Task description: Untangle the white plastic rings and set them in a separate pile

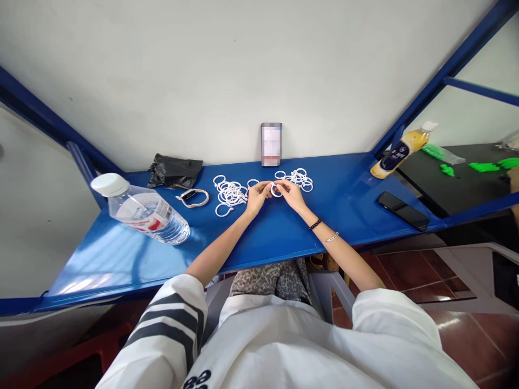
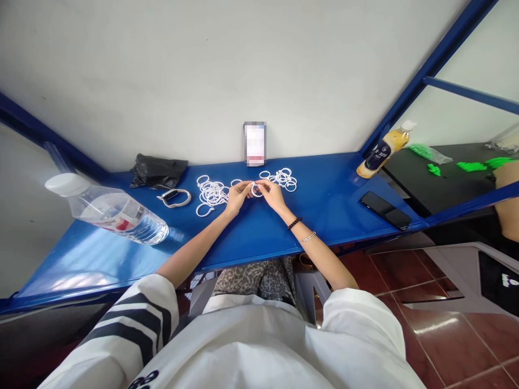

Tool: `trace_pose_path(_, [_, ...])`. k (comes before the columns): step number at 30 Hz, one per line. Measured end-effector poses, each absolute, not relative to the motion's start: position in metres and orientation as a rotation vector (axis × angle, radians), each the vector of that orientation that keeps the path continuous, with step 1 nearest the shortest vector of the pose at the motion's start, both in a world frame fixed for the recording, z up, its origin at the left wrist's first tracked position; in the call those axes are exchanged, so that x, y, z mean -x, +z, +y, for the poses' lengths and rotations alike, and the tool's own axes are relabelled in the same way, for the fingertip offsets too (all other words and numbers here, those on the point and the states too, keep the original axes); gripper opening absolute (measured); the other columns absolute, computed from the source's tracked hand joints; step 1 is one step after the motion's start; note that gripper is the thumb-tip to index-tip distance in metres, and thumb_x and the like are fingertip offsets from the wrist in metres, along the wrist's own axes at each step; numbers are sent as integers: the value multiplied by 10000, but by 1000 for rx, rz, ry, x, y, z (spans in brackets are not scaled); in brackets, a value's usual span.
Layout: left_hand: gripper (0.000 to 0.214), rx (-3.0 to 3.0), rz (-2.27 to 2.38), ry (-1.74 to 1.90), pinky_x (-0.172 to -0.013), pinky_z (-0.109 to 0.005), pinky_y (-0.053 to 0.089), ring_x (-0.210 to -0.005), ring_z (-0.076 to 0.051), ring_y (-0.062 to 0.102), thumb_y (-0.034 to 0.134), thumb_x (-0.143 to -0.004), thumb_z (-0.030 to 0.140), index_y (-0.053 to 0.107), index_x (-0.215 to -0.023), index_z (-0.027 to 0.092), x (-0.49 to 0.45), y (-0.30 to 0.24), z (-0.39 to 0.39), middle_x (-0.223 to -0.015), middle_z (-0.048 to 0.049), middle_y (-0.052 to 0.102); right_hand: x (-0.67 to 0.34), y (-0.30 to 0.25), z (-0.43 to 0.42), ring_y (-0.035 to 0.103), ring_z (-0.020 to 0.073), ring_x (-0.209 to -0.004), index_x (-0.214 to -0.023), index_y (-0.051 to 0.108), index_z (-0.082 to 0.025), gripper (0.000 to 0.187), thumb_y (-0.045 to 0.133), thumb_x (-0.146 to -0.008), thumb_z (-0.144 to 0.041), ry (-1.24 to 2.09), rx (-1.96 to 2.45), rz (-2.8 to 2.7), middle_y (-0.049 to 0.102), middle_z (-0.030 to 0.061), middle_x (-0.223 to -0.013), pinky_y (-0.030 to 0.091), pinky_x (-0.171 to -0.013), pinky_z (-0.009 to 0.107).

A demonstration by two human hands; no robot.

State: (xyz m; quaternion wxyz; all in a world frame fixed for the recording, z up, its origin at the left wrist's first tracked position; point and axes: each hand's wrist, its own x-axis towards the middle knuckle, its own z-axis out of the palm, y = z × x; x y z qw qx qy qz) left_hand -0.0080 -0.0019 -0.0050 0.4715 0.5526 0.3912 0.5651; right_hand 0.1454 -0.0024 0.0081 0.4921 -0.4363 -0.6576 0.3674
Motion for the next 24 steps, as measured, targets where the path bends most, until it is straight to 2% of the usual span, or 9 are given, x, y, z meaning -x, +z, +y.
trace_pose_path(9, [510,-1463,995,1349,-602,-258,490,-602,-127,594,714,-762,494,665,-1121,135,2,3,-14,-756,-49,690,-149,15,-6,649,200,-838,-1007,712,-218,321,568,-870,-471,733,1076,-1471,714,80,-1014,516,-783,347])
trace_pose_path(16, [539,-1586,994,1392,-608,-246,486,-581,-106,554,685,-794,483,650,-1201,130,0,-3,-13,-752,-32,669,-147,16,-9,658,197,-853,-1034,727,-233,323,562,-883,-466,708,1045,-1495,716,76,-1043,538,-789,352])
trace_pose_path(24, [453,-1631,985,1450,-605,-244,494,-611,-110,571,614,-857,444,671,-1190,143,2,-8,-10,-793,-45,667,-147,13,-8,664,207,-894,-1047,739,-244,325,575,-878,-468,687,1036,-1564,714,78,-1069,543,-757,347])
